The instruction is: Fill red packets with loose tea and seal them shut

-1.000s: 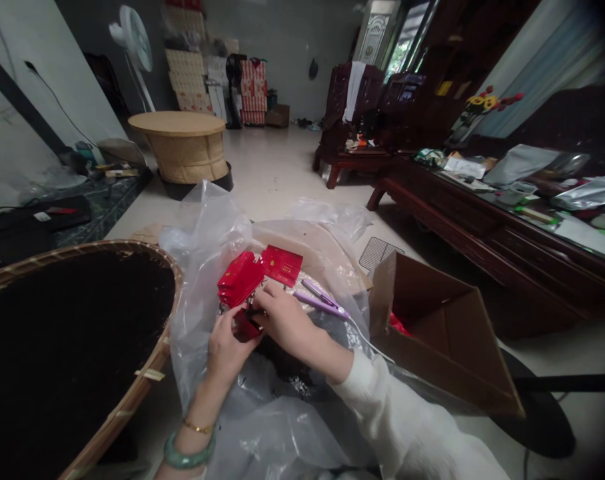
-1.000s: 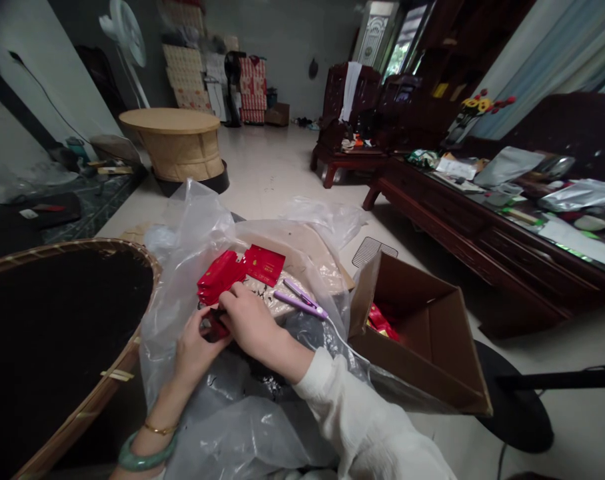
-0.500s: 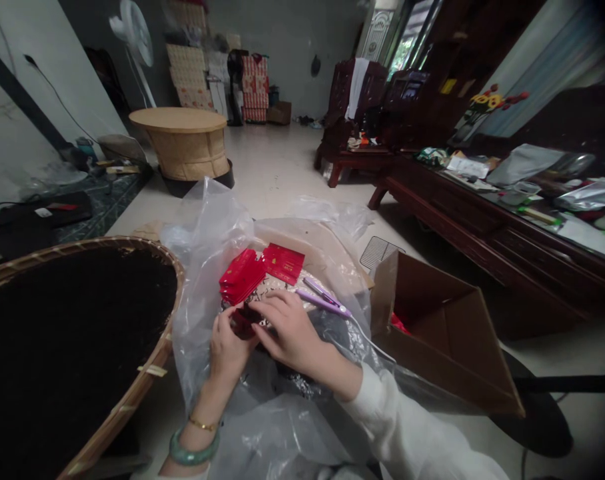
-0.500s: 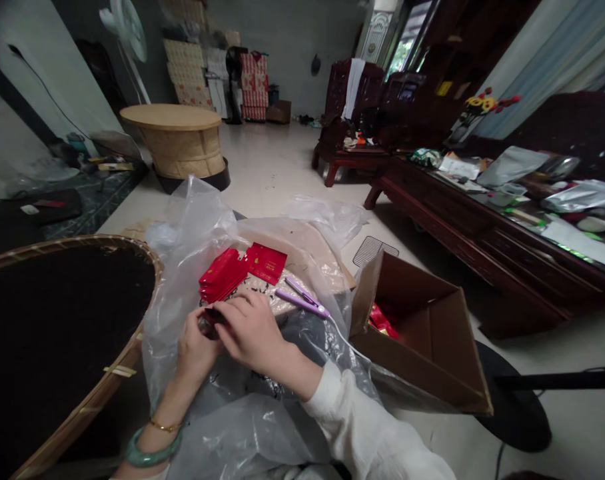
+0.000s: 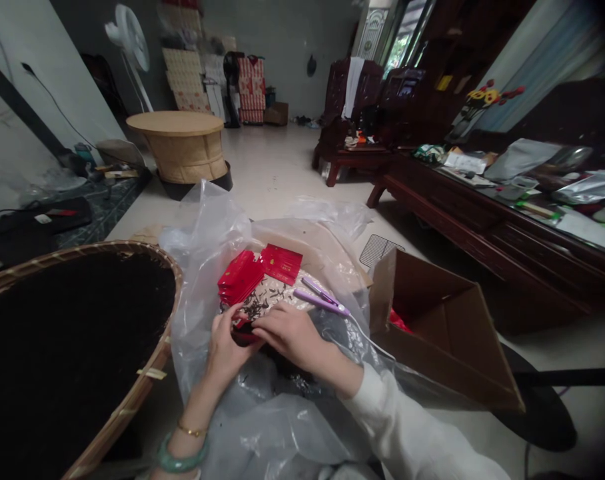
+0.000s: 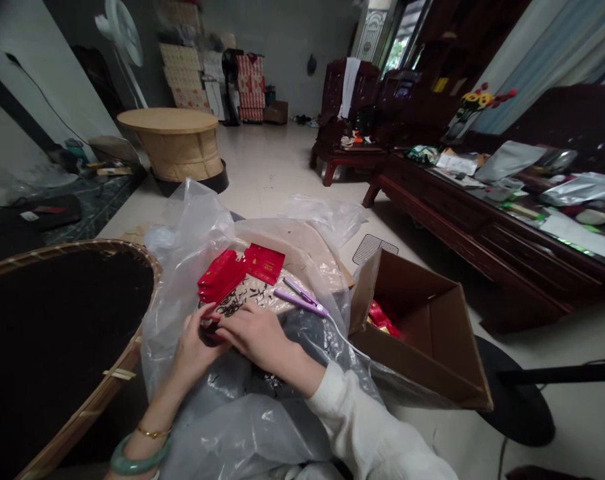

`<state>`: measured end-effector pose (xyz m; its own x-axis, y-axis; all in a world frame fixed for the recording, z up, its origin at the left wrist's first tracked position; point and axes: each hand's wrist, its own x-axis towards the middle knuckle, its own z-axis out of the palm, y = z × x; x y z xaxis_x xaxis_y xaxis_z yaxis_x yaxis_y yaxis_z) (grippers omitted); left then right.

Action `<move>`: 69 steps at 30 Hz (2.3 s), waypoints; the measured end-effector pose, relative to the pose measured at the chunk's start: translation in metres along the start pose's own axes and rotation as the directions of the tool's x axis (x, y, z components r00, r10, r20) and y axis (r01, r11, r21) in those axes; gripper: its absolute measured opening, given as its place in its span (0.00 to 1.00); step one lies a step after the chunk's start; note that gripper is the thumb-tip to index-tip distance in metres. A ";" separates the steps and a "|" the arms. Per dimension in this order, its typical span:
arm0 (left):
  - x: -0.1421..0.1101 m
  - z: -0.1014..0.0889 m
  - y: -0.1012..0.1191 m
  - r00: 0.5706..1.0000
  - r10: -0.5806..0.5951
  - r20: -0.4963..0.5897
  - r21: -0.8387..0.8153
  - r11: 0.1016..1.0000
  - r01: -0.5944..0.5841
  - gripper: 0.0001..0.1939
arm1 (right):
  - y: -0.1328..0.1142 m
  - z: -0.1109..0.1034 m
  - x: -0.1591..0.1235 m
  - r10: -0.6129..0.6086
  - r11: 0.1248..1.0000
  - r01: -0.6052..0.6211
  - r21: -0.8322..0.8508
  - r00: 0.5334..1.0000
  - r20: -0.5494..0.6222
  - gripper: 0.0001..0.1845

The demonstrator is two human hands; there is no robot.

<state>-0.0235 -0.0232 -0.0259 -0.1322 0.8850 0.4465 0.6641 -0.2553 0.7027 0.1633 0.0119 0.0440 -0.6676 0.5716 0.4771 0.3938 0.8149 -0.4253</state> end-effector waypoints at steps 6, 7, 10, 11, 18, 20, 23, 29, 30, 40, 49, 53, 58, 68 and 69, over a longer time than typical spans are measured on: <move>-0.003 0.006 0.006 0.989 0.143 -0.027 0.049 0.989 -0.141 0.28 | 0.001 -0.010 -0.025 0.149 0.985 -0.142 0.102 0.987 -0.064 0.29; -0.004 0.008 0.007 0.990 0.138 -0.026 0.049 0.989 -0.136 0.27 | 0.001 -0.004 -0.026 0.150 0.982 -0.146 0.122 0.988 -0.022 0.32; -0.005 0.011 0.008 0.993 0.115 0.005 0.028 0.993 -0.116 0.21 | 0.004 0.016 -0.025 0.167 0.967 -0.162 0.195 0.986 -0.006 0.18; -0.004 0.009 0.008 0.994 0.103 0.044 0.004 0.995 -0.103 0.19 | 0.006 0.021 -0.025 0.182 0.960 -0.168 0.222 0.982 -0.043 0.13; 0.003 0.001 0.005 0.925 -0.156 0.345 -0.223 0.944 0.243 0.13 | 0.021 0.017 -0.023 0.034 0.968 -0.002 0.251 0.992 -0.122 0.13; 0.005 0.007 0.007 0.895 -0.202 0.398 -0.249 0.915 0.317 0.14 | 0.025 0.012 -0.021 0.000 0.975 0.008 0.224 0.999 -0.037 0.12; 0.007 0.018 0.010 0.891 -0.201 0.407 -0.269 0.906 0.327 0.20 | 0.027 0.001 -0.013 0.052 0.980 -0.076 0.186 0.990 0.131 0.09; 0.003 0.024 0.009 0.889 -0.220 0.401 -0.250 0.908 0.337 0.23 | 0.018 -0.033 0.006 0.182 0.983 -0.142 -0.116 0.844 0.505 0.07; 0.002 0.024 0.009 0.882 -0.229 0.412 -0.275 0.891 0.360 0.25 | 0.017 -0.037 0.008 0.207 0.977 -0.146 -0.155 0.825 0.526 0.04; 0.003 0.012 0.025 0.700 -0.239 0.673 -0.340 0.741 0.579 0.34 | 0.042 -0.048 0.002 0.139 0.823 -0.409 0.394 0.818 0.559 0.16; 0.001 0.005 0.035 0.541 -0.192 0.819 -0.285 0.681 0.674 0.28 | 0.063 -0.056 -0.004 0.076 0.660 -0.569 0.491 0.701 0.710 0.24; 0.001 0.009 0.030 0.677 -0.183 0.712 -0.306 0.788 0.535 0.20 | 0.051 -0.054 -0.007 0.040 0.805 -0.423 0.415 0.737 0.674 0.12; -0.003 0.010 0.024 0.664 -0.189 0.723 -0.287 0.793 0.537 0.18 | 0.044 -0.063 -0.007 0.026 0.916 -0.278 0.288 0.759 0.650 0.06; -0.003 0.015 0.021 0.734 -0.234 0.637 -0.343 0.767 0.542 0.25 | 0.033 -0.062 -0.006 0.083 0.973 -0.167 0.159 0.897 0.434 0.12; -0.003 0.015 0.021 0.734 -0.235 0.637 -0.352 0.758 0.548 0.25 | 0.031 -0.062 -0.007 0.086 0.977 -0.157 0.145 0.911 0.404 0.12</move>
<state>0.0019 -0.0254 -0.0210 0.2155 0.9578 -0.1901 0.1719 0.1544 0.9729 0.2195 0.0390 0.0748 -0.8294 0.5518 0.0874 0.3974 0.6927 -0.6019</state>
